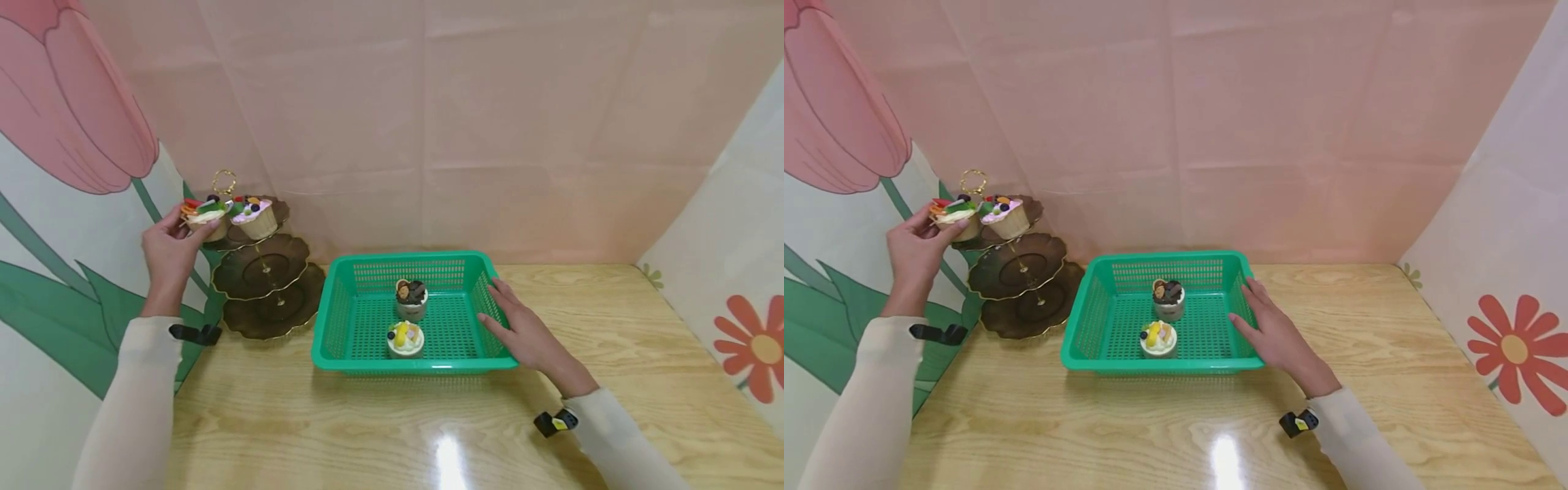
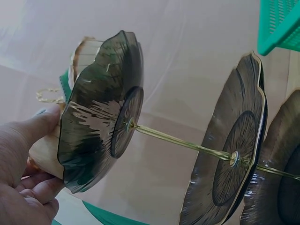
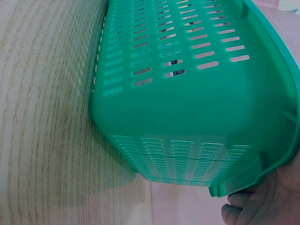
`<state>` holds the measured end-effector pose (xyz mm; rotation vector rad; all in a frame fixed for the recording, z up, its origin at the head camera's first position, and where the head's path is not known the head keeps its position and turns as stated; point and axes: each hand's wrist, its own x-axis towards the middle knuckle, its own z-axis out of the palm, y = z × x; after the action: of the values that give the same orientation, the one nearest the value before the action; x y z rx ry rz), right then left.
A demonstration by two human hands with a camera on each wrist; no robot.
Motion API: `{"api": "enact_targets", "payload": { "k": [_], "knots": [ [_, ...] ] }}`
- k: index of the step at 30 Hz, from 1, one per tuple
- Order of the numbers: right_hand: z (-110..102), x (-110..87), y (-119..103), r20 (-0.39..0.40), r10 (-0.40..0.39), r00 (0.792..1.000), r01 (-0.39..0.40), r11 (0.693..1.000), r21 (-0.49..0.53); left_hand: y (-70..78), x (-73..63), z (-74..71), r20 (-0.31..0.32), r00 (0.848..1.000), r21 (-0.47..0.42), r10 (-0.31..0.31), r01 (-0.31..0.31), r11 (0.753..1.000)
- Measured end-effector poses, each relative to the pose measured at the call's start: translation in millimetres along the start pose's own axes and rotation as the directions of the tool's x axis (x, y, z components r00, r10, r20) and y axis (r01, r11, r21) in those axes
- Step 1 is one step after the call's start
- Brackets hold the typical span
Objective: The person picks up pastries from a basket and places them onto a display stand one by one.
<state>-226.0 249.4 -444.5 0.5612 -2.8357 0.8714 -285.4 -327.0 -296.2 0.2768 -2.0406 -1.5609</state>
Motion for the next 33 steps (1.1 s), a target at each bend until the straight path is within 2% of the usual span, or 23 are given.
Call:
{"api": "enact_targets", "payload": {
  "k": [10, 22, 28, 33],
  "knots": [
    [0.1, 0.4, -0.2, 0.000, -0.002, 1.000, 0.002, 1.000, -0.002, -2.7, 4.9, 3.8, -0.004, 1.000, 0.064, 0.001, -0.001, 0.998],
    [0.4, 0.8, 0.7, -0.002, -0.001, 1.000, 0.001, 1.000, 0.002, -6.1, 5.8, 5.2, 0.068, 0.997, 0.147, 0.031, -0.041, 0.988],
    [1.5, 1.3, 2.2, 0.001, 0.002, 1.000, -0.002, 1.000, 0.003, -7.5, 5.7, 4.6, 0.107, 0.992, 0.187, 0.066, -0.085, 0.979],
    [1.9, 2.0, 3.2, 0.000, 0.000, 1.000, 0.000, 1.000, 0.003, -10.6, 3.6, 1.3, 0.134, 0.987, 0.173, 0.095, -0.117, 0.978]
  ]
}}
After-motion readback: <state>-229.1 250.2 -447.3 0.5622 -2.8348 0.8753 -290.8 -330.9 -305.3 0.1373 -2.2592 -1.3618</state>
